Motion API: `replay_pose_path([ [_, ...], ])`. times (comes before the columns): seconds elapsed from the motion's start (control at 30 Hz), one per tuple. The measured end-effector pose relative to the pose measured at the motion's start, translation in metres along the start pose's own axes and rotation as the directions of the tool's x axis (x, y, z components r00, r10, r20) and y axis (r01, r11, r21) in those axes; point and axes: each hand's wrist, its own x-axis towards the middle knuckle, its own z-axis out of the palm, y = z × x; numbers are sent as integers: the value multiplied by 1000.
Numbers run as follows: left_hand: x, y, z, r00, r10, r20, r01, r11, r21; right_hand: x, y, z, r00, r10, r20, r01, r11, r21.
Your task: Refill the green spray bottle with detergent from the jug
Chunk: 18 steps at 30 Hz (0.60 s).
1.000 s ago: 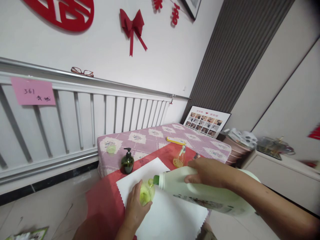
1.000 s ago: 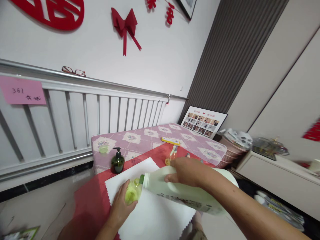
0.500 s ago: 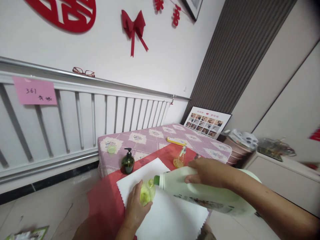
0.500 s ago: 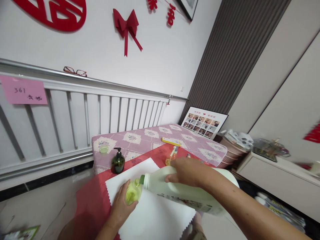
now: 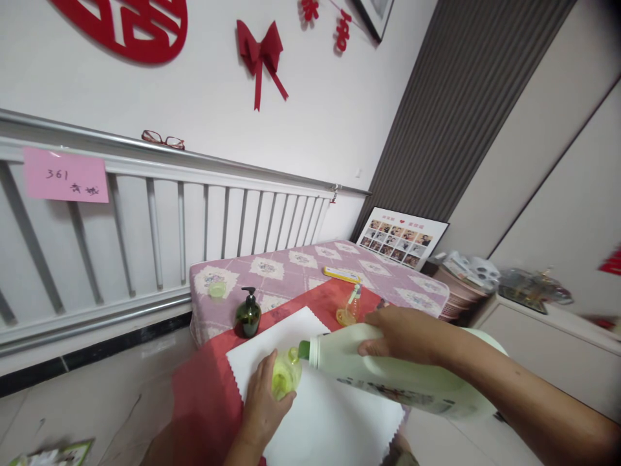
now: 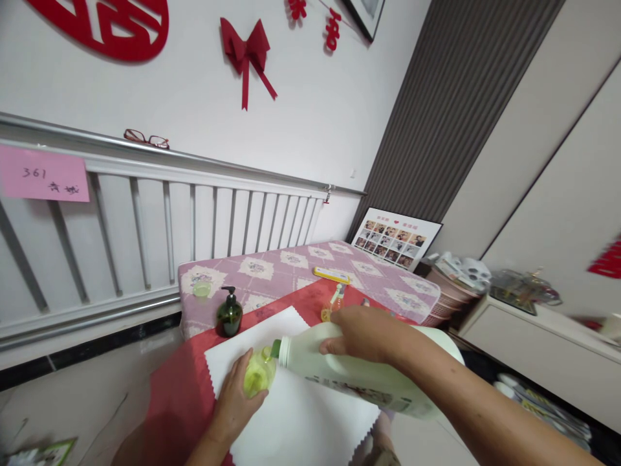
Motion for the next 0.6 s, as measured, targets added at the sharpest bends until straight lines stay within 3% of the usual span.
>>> replay_pose_path([
  [0.6, -2, -1, 0, 1000, 7, -11, -7, 1000, -6, -2, 0, 0, 1000, -6, 1, 6, 1000, -10],
])
